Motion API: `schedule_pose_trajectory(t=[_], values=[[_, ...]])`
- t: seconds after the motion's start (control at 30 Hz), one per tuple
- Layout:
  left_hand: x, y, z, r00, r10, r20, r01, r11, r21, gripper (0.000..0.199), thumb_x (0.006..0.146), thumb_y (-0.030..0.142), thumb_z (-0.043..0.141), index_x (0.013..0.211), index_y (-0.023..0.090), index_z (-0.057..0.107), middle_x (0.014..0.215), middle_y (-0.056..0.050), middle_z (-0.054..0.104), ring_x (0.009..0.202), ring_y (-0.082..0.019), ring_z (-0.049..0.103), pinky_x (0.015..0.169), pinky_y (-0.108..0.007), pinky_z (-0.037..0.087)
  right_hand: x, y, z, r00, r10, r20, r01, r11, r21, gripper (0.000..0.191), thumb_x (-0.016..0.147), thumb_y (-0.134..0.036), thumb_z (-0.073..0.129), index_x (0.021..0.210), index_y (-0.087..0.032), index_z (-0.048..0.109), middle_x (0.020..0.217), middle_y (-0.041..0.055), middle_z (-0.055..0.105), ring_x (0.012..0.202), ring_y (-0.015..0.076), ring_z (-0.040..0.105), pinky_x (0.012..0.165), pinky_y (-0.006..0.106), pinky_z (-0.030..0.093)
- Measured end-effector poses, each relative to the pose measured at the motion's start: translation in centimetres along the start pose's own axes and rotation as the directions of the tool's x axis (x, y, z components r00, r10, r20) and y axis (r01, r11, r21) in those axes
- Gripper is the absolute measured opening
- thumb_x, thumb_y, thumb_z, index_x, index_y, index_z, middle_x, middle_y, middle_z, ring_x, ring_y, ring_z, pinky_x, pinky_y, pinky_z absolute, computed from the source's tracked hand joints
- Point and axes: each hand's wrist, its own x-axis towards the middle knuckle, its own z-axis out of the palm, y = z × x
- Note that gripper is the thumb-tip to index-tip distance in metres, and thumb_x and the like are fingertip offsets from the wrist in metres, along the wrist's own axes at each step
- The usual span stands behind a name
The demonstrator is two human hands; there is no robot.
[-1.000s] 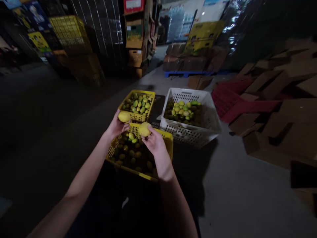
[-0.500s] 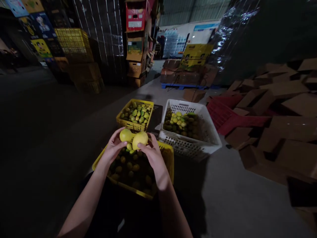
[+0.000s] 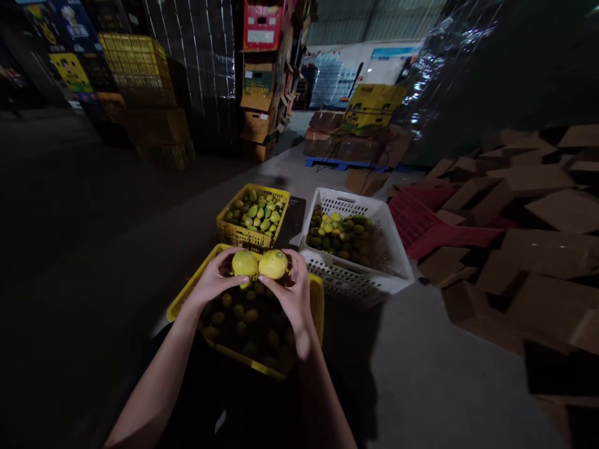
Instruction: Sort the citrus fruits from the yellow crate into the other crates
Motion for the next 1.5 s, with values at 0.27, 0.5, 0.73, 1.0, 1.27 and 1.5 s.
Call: schedule_pose_trajectory(t=[0.27, 0.5, 0.73, 1.0, 1.27, 1.5], values=[[0.0, 0.1, 0.5, 0.976, -0.094, -0.196, 0.034, 0.956, -0.293, 0.059, 0.057, 0.040, 0.086, 0.102, 0.022, 0.054, 0.102, -0.005, 0.067, 0.093, -0.019, 0.064, 0.087, -0.030, 0.049, -0.5, -0.1, 0.3, 0.997, 0.073, 0.033, -0.075, 0.994, 0.075, 0.059, 0.057, -0.029, 0.084, 0.107, -0.028, 0.052, 0.108, 0.0019, 0.061, 0.102, 0.0218, 0.059, 0.084, 0.035, 0.051], [-0.2, -0.3, 0.9, 0.999, 0.003, -0.040, -0.008, 0.992, -0.129, 0.056, 0.057, 0.035, 0.087, 0.102, 0.021, 0.058, 0.106, -0.006, 0.064, 0.099, -0.020, 0.060, 0.089, -0.029, 0.046, -0.6, -0.3, 0.4, 0.998, 0.002, 0.057, 0.001, 0.999, -0.048, 0.054, 0.059, -0.029, 0.082, 0.107, -0.027, 0.056, 0.110, 0.0039, 0.062, 0.100, 0.0233, 0.060, 0.085, 0.038, 0.050], [-0.3, -0.8, -0.1, 0.997, 0.081, -0.004, -0.081, 0.996, 0.041, 0.057, 0.061, 0.029, 0.086, 0.113, 0.022, 0.064, 0.121, -0.008, 0.060, 0.113, -0.024, 0.056, 0.097, -0.032, 0.043, -0.7, -0.1, 0.3, 0.994, -0.089, 0.057, 0.091, 0.995, -0.035, 0.048, 0.065, -0.026, 0.080, 0.108, -0.027, 0.058, 0.116, 0.0053, 0.062, 0.109, 0.0243, 0.059, 0.094, 0.040, 0.047], [-0.5, 0.2, -0.3, 0.999, 0.031, -0.041, -0.031, 0.999, -0.011, 0.057, 0.056, 0.034, 0.088, 0.108, 0.020, 0.068, 0.115, -0.009, 0.066, 0.105, -0.025, 0.061, 0.092, -0.032, 0.048, -0.8, -0.7, 0.4, 0.997, -0.045, 0.055, 0.044, 0.999, 0.020, 0.053, 0.061, -0.025, 0.084, 0.107, -0.028, 0.059, 0.116, 0.0039, 0.063, 0.111, 0.0240, 0.058, 0.093, 0.038, 0.049], [-0.7, -0.3, 0.3, 0.916, -0.395, 0.070, 0.392, 0.845, -0.364, 0.059, 0.073, 0.069, 0.061, 0.080, 0.011, 0.068, 0.054, -0.006, 0.063, 0.047, -0.014, 0.057, 0.047, -0.023, 0.046, -1.1, -0.5, 1.1, 0.802, 0.481, 0.355, -0.597, 0.683, 0.421, 0.040, 0.073, -0.058, 0.068, 0.087, -0.021, 0.065, 0.070, 0.0000, 0.066, 0.049, 0.0125, 0.055, 0.043, 0.024, 0.044], [-0.1, -0.7, 0.6, 0.821, -0.565, 0.083, 0.549, 0.741, -0.387, 0.050, 0.086, 0.055, 0.054, 0.074, 0.009, 0.066, 0.056, -0.009, 0.065, 0.046, -0.011, 0.056, 0.048, -0.020, 0.046, -0.7, 0.3, 1.8, 0.727, 0.613, 0.311, -0.668, 0.524, 0.529, 0.027, 0.079, -0.046, 0.069, 0.089, -0.021, 0.069, 0.077, -0.0005, 0.071, 0.054, 0.0101, 0.059, 0.054, 0.022, 0.052]])
